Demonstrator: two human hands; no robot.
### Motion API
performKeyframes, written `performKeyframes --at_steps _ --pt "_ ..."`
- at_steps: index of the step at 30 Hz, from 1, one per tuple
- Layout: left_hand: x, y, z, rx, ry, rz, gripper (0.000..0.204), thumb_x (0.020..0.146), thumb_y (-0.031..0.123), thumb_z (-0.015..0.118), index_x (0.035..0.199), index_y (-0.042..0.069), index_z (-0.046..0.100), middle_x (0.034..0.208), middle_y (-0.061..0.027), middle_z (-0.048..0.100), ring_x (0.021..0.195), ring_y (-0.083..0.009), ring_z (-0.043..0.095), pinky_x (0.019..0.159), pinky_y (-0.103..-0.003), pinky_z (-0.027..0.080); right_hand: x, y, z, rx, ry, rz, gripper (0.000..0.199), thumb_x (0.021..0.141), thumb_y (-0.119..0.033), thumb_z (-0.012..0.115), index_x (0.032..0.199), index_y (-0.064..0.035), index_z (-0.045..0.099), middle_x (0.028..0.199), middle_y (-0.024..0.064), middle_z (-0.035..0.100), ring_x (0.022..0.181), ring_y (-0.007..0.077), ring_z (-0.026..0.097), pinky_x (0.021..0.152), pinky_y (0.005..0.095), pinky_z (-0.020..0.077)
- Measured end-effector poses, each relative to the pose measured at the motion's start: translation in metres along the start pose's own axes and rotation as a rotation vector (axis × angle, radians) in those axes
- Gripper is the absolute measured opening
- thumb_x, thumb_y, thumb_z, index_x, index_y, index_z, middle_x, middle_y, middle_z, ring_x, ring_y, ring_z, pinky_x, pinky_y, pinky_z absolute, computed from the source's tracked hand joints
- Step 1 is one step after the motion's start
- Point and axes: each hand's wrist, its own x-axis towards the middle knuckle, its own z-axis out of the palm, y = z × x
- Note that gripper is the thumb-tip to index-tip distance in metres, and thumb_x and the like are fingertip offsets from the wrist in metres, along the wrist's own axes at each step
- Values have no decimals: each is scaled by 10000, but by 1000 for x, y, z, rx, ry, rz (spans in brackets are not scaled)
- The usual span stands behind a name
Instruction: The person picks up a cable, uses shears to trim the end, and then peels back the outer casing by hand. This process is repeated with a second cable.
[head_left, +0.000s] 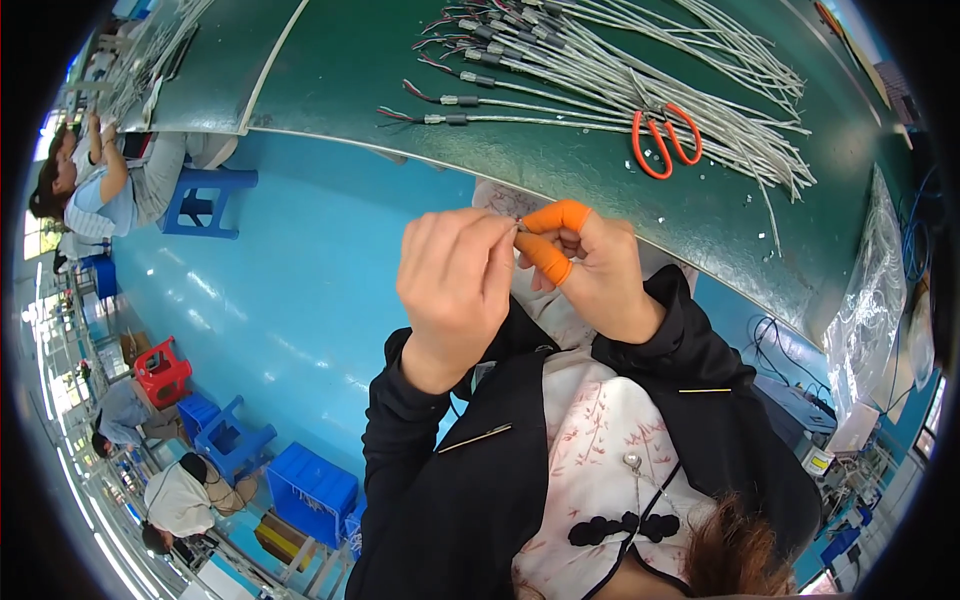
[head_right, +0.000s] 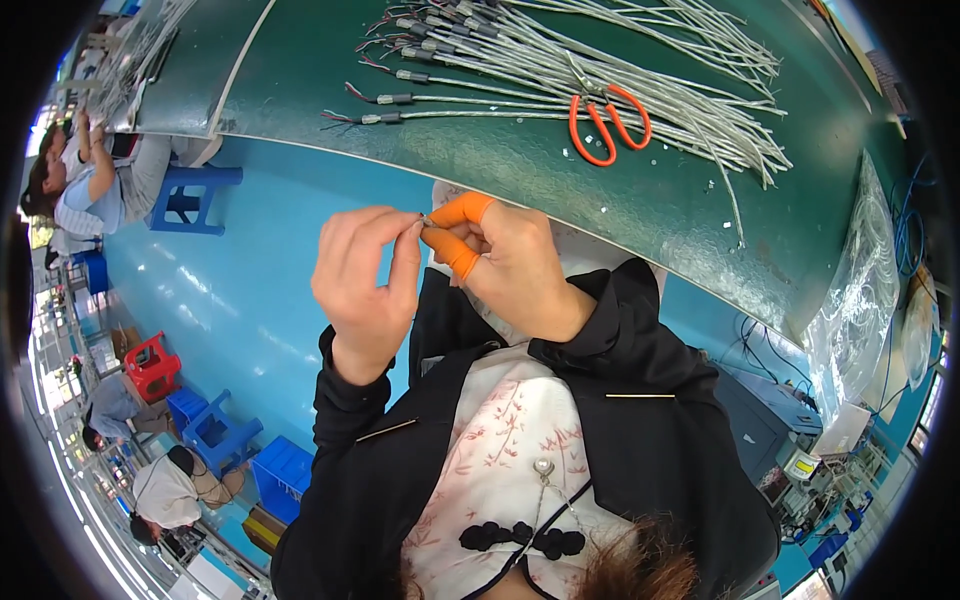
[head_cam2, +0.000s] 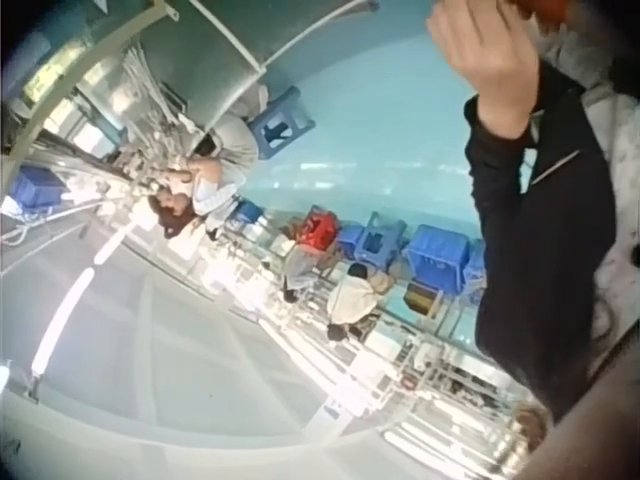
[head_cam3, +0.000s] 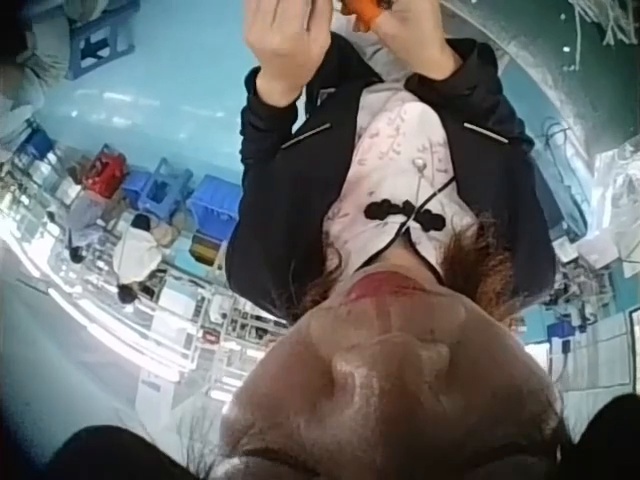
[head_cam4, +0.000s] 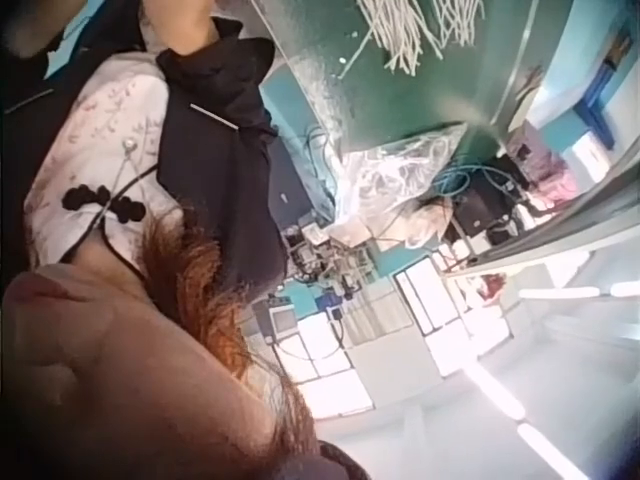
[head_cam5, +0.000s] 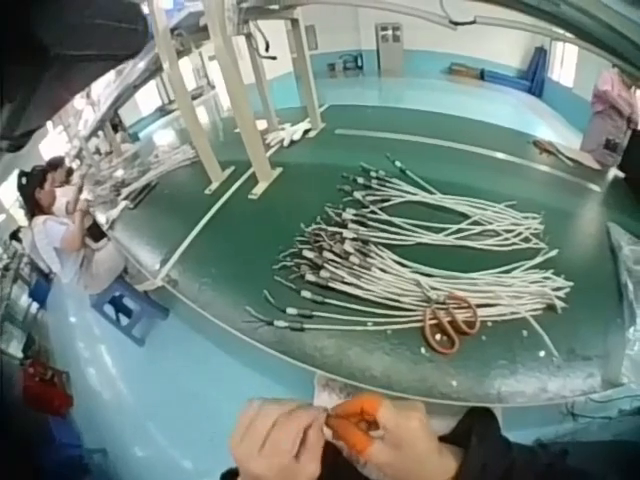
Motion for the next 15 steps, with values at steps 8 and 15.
performKeyframes --at_steps 8,15 --pt "9 -1 -1 572 -29 429 148 730 27 622 875 0 615 864 -96 572 771 -237 575 711 -357 447 11 -18 -19 452 -185 425 165 891 -116 600 948 36 575 687 91 618 507 116 582 459 222 458" --pt "38 6 -8 767 -217 826 85 764 25 618 844 -3 617 851 -104 581 795 -231 567 739 -375 448 17 3 -30 153 -194 205 171 847 -132 634 920 14 580 656 108 619 499 190 594 494 266 469"
